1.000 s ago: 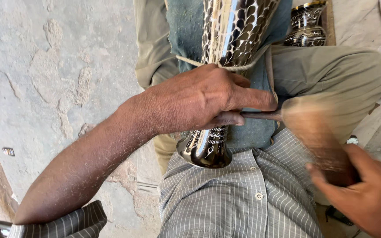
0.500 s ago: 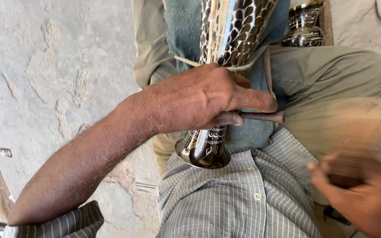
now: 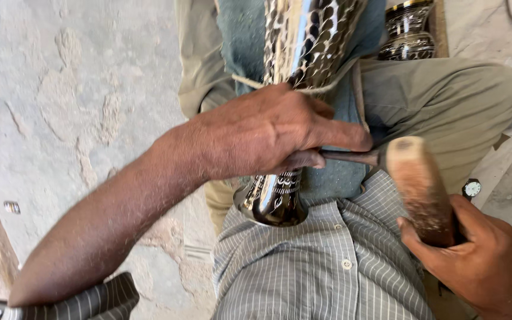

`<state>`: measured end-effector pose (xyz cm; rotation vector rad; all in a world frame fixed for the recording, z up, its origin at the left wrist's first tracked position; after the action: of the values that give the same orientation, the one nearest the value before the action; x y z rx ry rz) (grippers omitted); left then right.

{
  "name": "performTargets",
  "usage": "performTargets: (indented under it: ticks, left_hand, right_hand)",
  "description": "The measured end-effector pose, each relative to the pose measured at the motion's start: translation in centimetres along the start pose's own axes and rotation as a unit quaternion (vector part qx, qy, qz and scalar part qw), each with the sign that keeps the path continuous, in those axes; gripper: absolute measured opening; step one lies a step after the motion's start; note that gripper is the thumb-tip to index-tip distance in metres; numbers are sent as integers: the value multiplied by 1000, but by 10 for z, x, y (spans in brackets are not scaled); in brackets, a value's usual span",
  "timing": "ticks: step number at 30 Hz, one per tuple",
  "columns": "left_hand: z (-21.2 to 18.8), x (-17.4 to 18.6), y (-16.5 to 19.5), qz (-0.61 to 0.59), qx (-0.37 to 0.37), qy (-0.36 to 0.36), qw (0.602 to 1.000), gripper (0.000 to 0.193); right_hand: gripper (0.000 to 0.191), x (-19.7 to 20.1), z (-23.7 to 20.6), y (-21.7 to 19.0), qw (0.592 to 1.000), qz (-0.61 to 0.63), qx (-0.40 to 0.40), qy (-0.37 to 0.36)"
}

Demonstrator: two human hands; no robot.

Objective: The person holds a metal vase on their lap and uses a chisel and wooden mallet to hammer decorative patterns into the surface. They repeatedly reposition the chisel and strike it with the mallet to create indentations along the vase.

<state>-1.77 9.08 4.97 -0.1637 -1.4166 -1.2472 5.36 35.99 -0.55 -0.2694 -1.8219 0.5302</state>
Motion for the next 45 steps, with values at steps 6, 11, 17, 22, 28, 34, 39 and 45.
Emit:
performTargets:
  ticks: [6,11,17,22,28,34,39,45]
  left_hand:
    - [-2,-14,-3,39,36,-62,997,44]
    - [-46,29,-5,-58,80,197,975,26]
    - [-100,-7,-26,-139,254,325,901,27]
    - [-116,-18,-21,-109,316,393,857,28]
    - [-111,-14,-2,29,347,406,845,38]
    - [-113,-15,-9,2,383,415,825,40]
    - [-110,-10,-6,27,378,416,826,32]
    - [-107,-14,-8,30,372,394,840,27]
  right_hand:
    - [46,-12,6,-3,999,-42,6,-21]
    - [18,-19,21,36,948,296,-114,-6]
    - [52,-24,43,98,878,462,-119,-30]
    - [28,4,74,110,880,461,-32,-111]
    - [28,-3,145,32,974,112,159,-115]
    - [61,32,151,-100,951,-50,301,-60]
    - [57,69,125,-205,927,-35,371,-33]
    - [50,68,121,-222,909,-255,322,-73]
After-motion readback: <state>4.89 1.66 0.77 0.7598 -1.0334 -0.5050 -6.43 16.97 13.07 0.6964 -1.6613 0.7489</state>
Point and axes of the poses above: each hand's wrist, its own z-axis towards the middle knuckle, its own x-axis out of the back of the hand, y = z × x, the point moved 10 cm from there along z, towards the middle knuckle, and after that the axes turned 11 degrees about z, right-handed, at the moved point
